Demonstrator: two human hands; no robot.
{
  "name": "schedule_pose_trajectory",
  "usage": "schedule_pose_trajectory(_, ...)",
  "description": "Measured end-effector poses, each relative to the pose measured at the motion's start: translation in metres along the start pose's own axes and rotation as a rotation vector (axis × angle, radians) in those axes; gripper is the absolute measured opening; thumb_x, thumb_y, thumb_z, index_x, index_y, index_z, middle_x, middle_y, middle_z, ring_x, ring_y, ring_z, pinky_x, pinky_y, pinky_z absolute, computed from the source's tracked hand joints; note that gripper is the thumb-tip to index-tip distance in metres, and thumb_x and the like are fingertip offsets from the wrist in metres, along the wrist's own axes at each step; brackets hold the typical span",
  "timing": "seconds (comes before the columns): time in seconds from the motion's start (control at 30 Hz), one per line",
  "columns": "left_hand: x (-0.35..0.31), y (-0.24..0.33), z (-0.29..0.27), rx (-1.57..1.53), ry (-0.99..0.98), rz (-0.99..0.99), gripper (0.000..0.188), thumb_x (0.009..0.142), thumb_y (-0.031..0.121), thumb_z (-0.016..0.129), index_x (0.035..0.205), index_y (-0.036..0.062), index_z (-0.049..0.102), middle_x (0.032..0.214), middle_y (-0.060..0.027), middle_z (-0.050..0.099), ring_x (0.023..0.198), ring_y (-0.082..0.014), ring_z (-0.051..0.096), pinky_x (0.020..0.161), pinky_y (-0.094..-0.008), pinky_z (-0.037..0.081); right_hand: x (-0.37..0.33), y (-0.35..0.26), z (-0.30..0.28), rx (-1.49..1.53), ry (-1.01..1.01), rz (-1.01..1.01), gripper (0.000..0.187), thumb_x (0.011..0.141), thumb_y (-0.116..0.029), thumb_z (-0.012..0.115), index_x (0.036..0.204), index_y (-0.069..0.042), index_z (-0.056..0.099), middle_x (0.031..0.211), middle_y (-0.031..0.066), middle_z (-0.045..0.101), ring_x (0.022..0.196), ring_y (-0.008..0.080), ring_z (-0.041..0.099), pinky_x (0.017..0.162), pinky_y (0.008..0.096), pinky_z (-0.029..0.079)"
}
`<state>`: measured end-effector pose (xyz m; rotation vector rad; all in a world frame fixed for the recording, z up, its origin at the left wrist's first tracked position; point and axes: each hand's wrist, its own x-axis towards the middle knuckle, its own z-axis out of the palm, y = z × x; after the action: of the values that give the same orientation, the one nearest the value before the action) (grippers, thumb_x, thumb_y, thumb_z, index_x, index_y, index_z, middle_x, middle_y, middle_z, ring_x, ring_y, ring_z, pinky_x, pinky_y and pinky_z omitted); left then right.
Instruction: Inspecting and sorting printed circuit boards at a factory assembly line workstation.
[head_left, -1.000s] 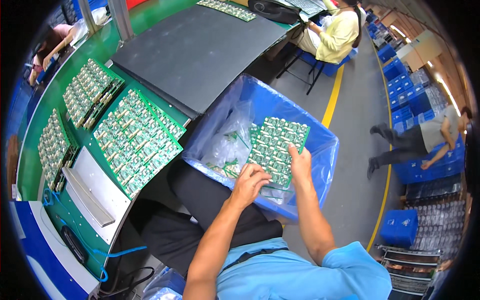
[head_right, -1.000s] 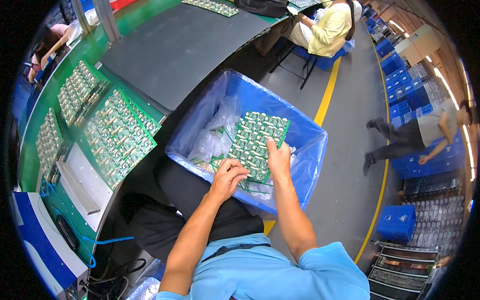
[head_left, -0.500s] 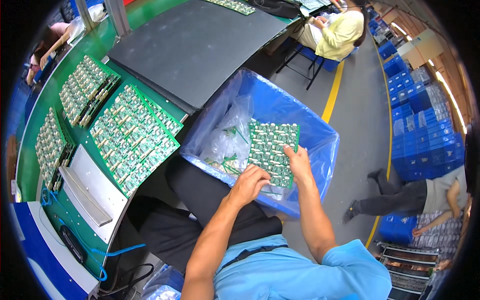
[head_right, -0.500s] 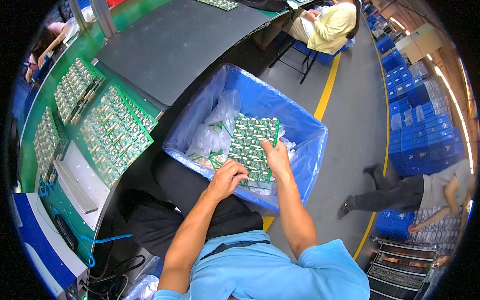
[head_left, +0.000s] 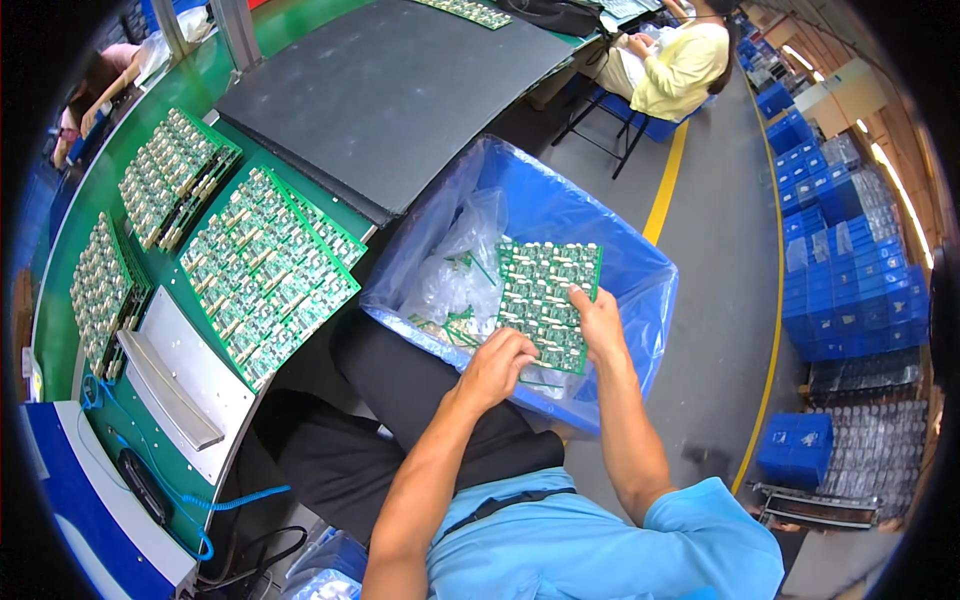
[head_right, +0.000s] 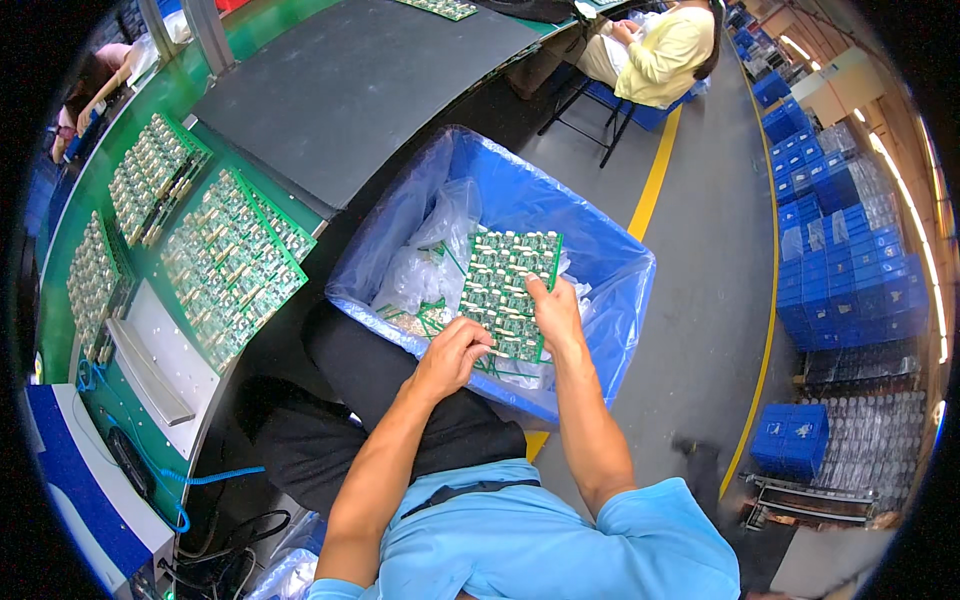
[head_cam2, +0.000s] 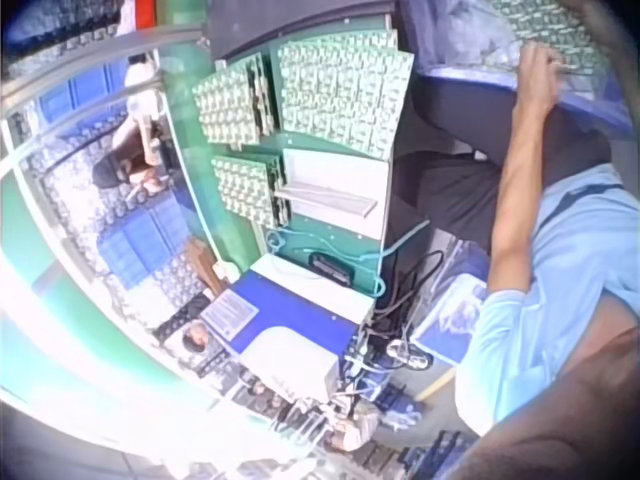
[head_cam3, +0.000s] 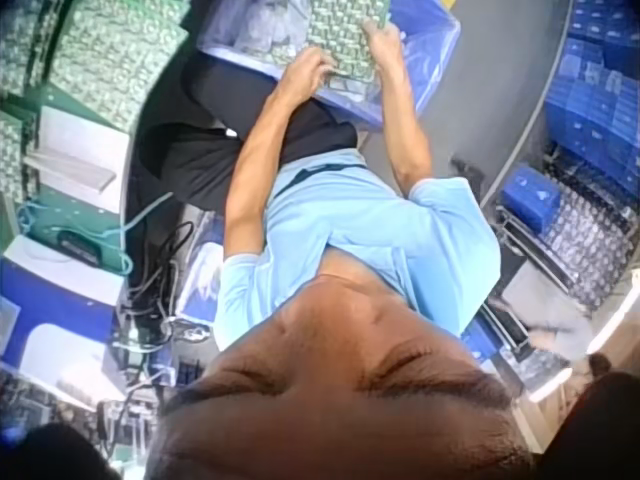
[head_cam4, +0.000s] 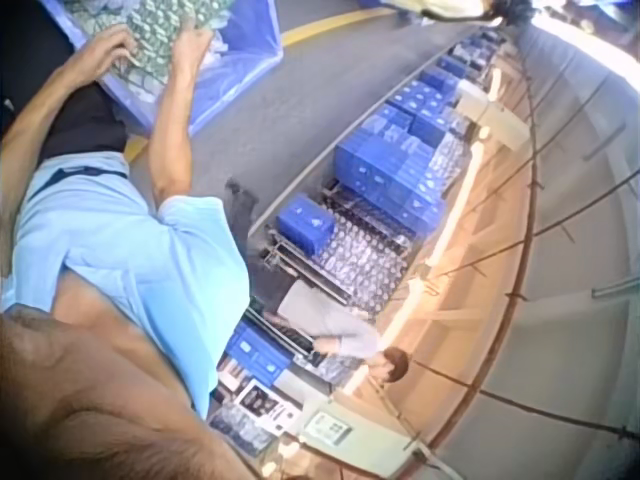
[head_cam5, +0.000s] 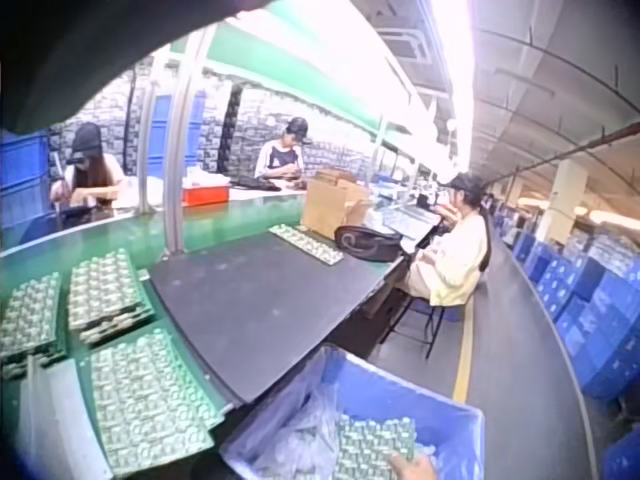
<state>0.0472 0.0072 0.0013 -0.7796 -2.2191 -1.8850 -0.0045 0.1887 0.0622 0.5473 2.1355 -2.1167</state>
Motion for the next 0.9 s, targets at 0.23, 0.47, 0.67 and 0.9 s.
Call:
schedule_pose_trajectory(0.23, 0.003, 0.012, -0.001, 0.097, -0.057, 0.125, 0.020, 0.076, 0.004, 0.073, 0.092, 0.0071, 0.063, 0.091, -0.0085, 0.057, 0.089, -0.0307, 0.056, 0.079, -0.0406, 0.046, -0.004, -0.002, 0.008, -0.024, -0.014, 0.000, 0.022, 0.096, -0.013, 0.056, 0.107, 0.004, 0.065, 0.095, 0.0085, 0.070, 0.078, 0.0140, 0.065, 0.071, 0.0300, 0.052)
schedule_pose_trajectory(0.47, 0.003, 0.014, -0.001, -0.019, 0.023, 0.042, 0.014, 0.078, -0.001, 0.066, 0.090, 0.0043, 0.061, 0.088, -0.0121, 0.059, 0.085, -0.0323, 0.057, 0.077, -0.0413, 0.045, -0.003, 0.000, 0.009, -0.036, -0.020, -0.006, 0.021, 0.097, -0.013, 0.055, 0.107, 0.004, 0.065, 0.095, 0.0089, 0.070, 0.078, 0.0144, 0.065, 0.071, 0.0302, 0.053)
schedule_pose_trajectory(0.67, 0.004, 0.011, -0.001, 0.071, 0.119, 0.059, 0.015, 0.080, -0.003, 0.065, 0.093, 0.0029, 0.062, 0.089, -0.0135, 0.059, 0.086, -0.0340, 0.058, 0.078, -0.0413, 0.047, -0.002, -0.004, 0.006, 0.025, -0.032, -0.008, 0.022, 0.097, -0.013, 0.055, 0.108, 0.004, 0.064, 0.095, 0.0100, 0.070, 0.078, 0.0149, 0.066, 0.071, 0.0307, 0.054)
schedule_pose_trajectory(0.9, 0.003, 0.007, -0.001, 0.057, 0.410, -0.170, 0.011, 0.087, -0.003, 0.060, 0.097, 0.0006, 0.062, 0.092, -0.0136, 0.059, 0.081, -0.0283, 0.061, 0.071, -0.0359, 0.050, -0.002, -0.006, 0.002, 0.042, -0.030, -0.072, 0.023, 0.096, -0.014, 0.058, 0.110, 0.004, 0.064, 0.098, 0.0103, 0.070, 0.081, 0.0153, 0.066, 0.074, 0.0309, 0.054)
